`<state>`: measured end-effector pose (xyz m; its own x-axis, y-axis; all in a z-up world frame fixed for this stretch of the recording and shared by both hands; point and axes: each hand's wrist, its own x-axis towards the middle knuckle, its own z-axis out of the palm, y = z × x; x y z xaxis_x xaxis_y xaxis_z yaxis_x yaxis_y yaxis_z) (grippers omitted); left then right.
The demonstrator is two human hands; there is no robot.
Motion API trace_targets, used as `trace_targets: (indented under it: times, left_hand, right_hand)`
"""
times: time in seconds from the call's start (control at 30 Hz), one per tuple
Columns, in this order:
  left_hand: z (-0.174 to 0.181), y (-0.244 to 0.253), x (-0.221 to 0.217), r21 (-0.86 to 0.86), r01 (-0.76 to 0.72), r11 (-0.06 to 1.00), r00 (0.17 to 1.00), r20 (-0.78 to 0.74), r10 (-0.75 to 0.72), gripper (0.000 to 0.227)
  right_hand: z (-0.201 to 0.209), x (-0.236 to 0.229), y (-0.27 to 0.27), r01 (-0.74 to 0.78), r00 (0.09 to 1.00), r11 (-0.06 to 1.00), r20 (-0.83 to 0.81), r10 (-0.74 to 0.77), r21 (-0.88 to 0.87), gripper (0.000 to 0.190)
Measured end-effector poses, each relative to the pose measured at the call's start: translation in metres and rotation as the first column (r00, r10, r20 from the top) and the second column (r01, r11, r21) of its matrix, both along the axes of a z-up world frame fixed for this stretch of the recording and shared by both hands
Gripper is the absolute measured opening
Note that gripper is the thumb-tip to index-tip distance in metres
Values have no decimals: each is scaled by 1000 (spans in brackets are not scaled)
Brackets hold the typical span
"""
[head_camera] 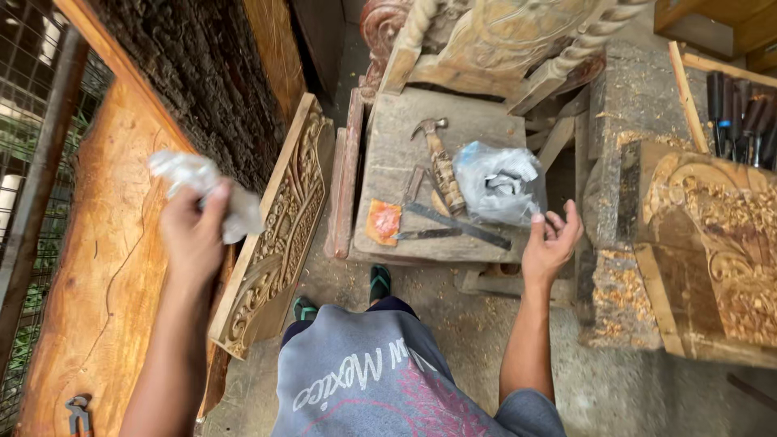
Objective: The person applies a pinkish wood filler to the edges and corners of a wooden cabinet using a small putty knife. They smooth the filler into the seams and then scrape excess material off the blade onto a small wooden block.
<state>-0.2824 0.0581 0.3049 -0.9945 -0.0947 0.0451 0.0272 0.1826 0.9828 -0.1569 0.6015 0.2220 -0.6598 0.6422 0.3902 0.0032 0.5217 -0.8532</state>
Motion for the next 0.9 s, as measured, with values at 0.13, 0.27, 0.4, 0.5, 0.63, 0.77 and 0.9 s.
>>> trace_targets:
  times: [0.13, 0.27, 0.4, 0.5, 0.63, 0.77, 0.9]
  left_hand:
    - [28, 120, -48, 11, 128, 992, 992, -22, -128, 26]
    - [10, 241, -95, 147, 238, 960, 969, 39, -246, 28]
    - [-24, 355, -136, 164, 335, 928, 942, -21, -336, 30]
    - [-48, 426, -160, 36, 372, 927, 927, -60, -370, 34]
    - [-73, 491, -173, -109, 436, 893, 898, -18, -440, 31]
    - [-84, 527, -171, -454, 439, 775, 842, -94, -532, 25]
    - [-82, 530, -154, -547, 465, 696, 852, 63, -520, 31]
  right_hand:
    - [-33, 10, 46, -35, 997, 989, -70, 25, -146, 58]
    - [-62, 31, 89, 65, 998, 927, 22, -61, -368, 54]
    - [-75, 56, 116, 122, 992, 889, 39, -117, -441, 51]
    - [-80, 75, 133, 191, 981, 848, 82, -173, -495, 52]
    - [-83, 91, 149, 181, 980, 862, 17, -197, -473, 50]
    - [-88, 93, 147, 230, 973, 831, 102, -207, -507, 53]
    - [-94, 84, 140, 203, 975, 850, 176, -132, -486, 53]
